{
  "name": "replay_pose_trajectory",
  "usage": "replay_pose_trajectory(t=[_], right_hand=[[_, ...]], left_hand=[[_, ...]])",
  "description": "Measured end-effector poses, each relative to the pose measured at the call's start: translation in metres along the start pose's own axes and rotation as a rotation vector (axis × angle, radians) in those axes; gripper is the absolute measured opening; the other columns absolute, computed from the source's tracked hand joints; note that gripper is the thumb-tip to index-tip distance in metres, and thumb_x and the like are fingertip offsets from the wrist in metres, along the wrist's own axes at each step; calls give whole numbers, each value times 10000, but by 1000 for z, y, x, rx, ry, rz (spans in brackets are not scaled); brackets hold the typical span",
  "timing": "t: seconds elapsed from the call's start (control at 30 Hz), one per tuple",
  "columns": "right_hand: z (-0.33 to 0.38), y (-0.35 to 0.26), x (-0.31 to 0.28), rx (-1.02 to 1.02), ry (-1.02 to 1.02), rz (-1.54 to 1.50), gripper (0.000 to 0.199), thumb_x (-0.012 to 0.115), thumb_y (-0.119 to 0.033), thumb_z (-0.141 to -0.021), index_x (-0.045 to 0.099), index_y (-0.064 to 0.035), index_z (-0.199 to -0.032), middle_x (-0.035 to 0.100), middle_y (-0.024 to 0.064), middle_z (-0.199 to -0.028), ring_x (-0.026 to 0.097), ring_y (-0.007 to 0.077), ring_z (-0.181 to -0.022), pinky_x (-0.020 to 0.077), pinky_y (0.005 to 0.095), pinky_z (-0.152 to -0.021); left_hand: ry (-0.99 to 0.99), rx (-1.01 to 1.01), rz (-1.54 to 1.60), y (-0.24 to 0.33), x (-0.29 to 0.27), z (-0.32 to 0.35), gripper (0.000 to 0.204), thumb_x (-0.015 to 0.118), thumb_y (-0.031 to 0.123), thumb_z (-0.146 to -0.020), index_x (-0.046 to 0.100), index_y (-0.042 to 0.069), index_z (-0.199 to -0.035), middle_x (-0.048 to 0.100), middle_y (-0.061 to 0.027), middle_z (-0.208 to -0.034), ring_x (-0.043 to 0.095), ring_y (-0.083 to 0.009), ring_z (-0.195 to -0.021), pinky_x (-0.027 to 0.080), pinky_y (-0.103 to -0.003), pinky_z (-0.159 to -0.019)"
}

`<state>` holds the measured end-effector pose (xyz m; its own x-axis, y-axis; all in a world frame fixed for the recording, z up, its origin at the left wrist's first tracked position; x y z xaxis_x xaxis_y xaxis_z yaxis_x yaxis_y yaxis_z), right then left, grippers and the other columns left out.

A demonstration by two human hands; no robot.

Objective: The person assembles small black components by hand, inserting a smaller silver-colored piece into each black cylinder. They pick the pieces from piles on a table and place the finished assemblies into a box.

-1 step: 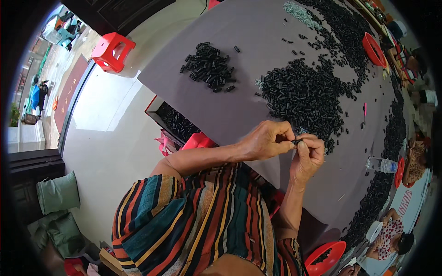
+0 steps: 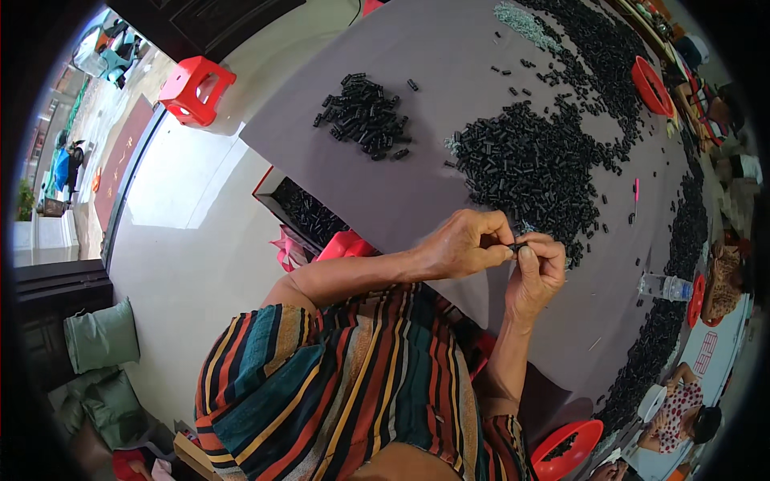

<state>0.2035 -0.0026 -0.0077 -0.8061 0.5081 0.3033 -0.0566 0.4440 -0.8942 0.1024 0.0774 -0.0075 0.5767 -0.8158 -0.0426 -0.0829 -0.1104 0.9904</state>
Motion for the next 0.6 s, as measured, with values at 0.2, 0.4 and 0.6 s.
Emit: replay_pose_trajectory(t=[0.2, 0.4, 0.6], right_hand=[[-1, -5, 2, -5, -38, 28, 126, 607, 23, -789, 512, -2, -869, 548, 125, -895, 520, 97, -689, 450, 205, -637], [-2, -10, 1, -44, -157, 136, 114, 607, 55, -770, 558, 5, -861, 563, 97, -869, 490, 73, -674, 394, 176, -580], [2, -20, 8, -100, -144, 306, 132, 603, 79, -764, 582, -8, -862, 579, 86, -847, 489, 77, -687, 392, 179, -584]], left_hand=[[-35, -11, -4, 0, 0, -2, 103, 638, 76, -768, 580, 8, -819, 571, -4, -686, 473, -53, -622, 384, -221, -553], [-96, 12, 26, 1, 2, -3, 117, 642, 87, -778, 582, 1, -829, 572, -14, -691, 489, -61, -649, 395, -235, -565], [-102, -4, -56, -1, 2, -3, 130, 643, 102, -788, 580, -2, -834, 563, -13, -691, 492, -63, -650, 399, -234, -568]])
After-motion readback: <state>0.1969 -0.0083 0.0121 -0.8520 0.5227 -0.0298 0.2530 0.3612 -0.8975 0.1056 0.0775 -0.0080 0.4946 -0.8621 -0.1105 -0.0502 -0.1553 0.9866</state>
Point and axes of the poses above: each hand's wrist, its own z-axis away from the middle knuckle, its own x-axis out of the palm, y = z × x, the point moved 9 cm from there along -z, towards the middle knuckle
